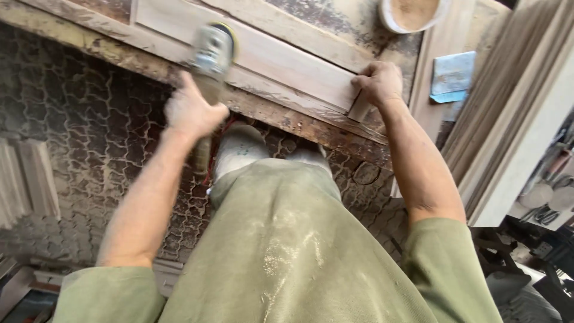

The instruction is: Sanding wooden boards with a power sander and applying wood glue at a workbench.

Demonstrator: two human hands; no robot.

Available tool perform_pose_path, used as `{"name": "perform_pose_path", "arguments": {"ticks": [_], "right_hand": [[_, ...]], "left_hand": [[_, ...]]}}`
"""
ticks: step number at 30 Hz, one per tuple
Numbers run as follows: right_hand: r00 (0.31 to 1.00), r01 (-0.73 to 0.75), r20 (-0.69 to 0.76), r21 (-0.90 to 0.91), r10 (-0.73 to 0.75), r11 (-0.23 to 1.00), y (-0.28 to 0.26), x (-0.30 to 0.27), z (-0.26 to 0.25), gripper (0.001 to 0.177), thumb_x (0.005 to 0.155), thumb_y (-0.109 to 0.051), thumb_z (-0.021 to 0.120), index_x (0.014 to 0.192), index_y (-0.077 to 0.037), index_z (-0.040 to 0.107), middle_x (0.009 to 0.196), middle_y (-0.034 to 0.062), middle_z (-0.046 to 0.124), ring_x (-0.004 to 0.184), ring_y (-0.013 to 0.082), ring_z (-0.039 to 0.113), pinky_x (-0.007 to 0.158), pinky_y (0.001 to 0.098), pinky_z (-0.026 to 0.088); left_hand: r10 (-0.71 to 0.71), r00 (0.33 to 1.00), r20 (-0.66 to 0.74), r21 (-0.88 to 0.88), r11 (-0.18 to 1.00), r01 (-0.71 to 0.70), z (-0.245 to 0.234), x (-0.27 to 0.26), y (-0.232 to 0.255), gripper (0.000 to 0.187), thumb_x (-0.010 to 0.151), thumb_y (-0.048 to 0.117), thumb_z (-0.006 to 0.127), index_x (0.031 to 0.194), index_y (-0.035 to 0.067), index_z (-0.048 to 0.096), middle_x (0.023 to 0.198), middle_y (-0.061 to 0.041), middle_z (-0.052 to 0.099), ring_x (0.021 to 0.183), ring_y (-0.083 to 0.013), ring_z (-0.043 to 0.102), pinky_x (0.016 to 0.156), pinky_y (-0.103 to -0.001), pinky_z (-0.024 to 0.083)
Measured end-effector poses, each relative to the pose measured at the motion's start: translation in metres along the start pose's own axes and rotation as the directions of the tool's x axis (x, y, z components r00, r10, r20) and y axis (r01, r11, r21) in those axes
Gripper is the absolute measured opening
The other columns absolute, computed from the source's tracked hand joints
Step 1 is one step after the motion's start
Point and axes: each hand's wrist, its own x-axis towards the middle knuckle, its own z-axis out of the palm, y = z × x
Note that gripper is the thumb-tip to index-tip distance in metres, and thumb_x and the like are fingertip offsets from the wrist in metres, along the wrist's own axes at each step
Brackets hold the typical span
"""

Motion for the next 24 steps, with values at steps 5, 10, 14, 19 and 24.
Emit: {"name": "perform_pose_path", "arguments": {"ticks": [5, 10, 14, 19, 24], "right_hand": [[0.996, -0.026, 0.082, 0.057, 0.021, 0.998, 0.011, 0.017, 0.010, 0.020, 0.070, -0.042, 0.089, 0.081, -0.028, 0.079, 0.078, 0.0063, 0.075, 0.087, 0.0336, 0.074, 0.072, 0.0479, 0.060], [0.985, 0.073, 0.163, -0.061, -0.062, 0.995, 0.005, 0.017, 0.001, 0.026, 0.078, -0.043, 0.086, 0.091, -0.020, 0.083, 0.088, 0.0157, 0.076, 0.092, 0.0397, 0.073, 0.076, 0.0521, 0.059], [0.989, 0.023, 0.147, 0.008, -0.024, 1.000, 0.013, 0.013, 0.001, 0.025, 0.078, -0.043, 0.088, 0.090, -0.023, 0.081, 0.084, 0.0148, 0.075, 0.090, 0.0387, 0.073, 0.068, 0.0532, 0.056], [0.986, 0.007, 0.166, 0.013, -0.009, 1.000, 0.017, 0.018, 0.000, 0.025, 0.077, -0.045, 0.089, 0.089, -0.025, 0.080, 0.078, 0.0113, 0.074, 0.085, 0.0359, 0.073, 0.070, 0.0469, 0.057], [0.986, -0.007, 0.168, 0.025, 0.003, 1.000, 0.024, 0.016, 0.004, 0.026, 0.080, -0.046, 0.090, 0.091, -0.025, 0.081, 0.073, 0.0120, 0.071, 0.077, 0.0350, 0.072, 0.067, 0.0430, 0.056]], "left_hand": [[0.318, 0.883, 0.346, 0.217, 0.888, -0.405, 0.075, -0.059, 0.093, 0.078, 0.079, 0.039, 0.069, 0.141, 0.003, 0.038, 0.103, -0.024, 0.070, 0.100, -0.0460, 0.073, 0.084, -0.056, 0.060], [0.415, 0.808, 0.418, 0.166, 0.840, -0.517, 0.110, -0.075, 0.104, 0.067, 0.076, 0.039, 0.070, 0.130, 0.011, 0.042, 0.103, -0.017, 0.068, 0.097, -0.0426, 0.073, 0.078, -0.057, 0.060], [0.338, 0.893, 0.296, 0.221, 0.886, -0.409, 0.092, -0.040, 0.052, 0.068, 0.079, 0.042, 0.068, 0.132, 0.012, 0.039, 0.100, -0.016, 0.070, 0.096, -0.0422, 0.074, 0.078, -0.055, 0.061], [0.132, 0.988, 0.076, 0.187, 0.972, -0.145, 0.019, 0.013, -0.036, 0.082, 0.076, 0.043, 0.070, 0.140, 0.003, 0.038, 0.093, -0.022, 0.071, 0.089, -0.0461, 0.075, 0.076, -0.056, 0.060], [-0.050, 0.996, -0.079, -0.070, 0.997, 0.044, -0.037, 0.055, -0.105, 0.091, 0.067, 0.034, 0.070, 0.143, -0.004, 0.035, 0.097, -0.033, 0.071, 0.096, -0.0551, 0.071, 0.083, -0.062, 0.055]]}}
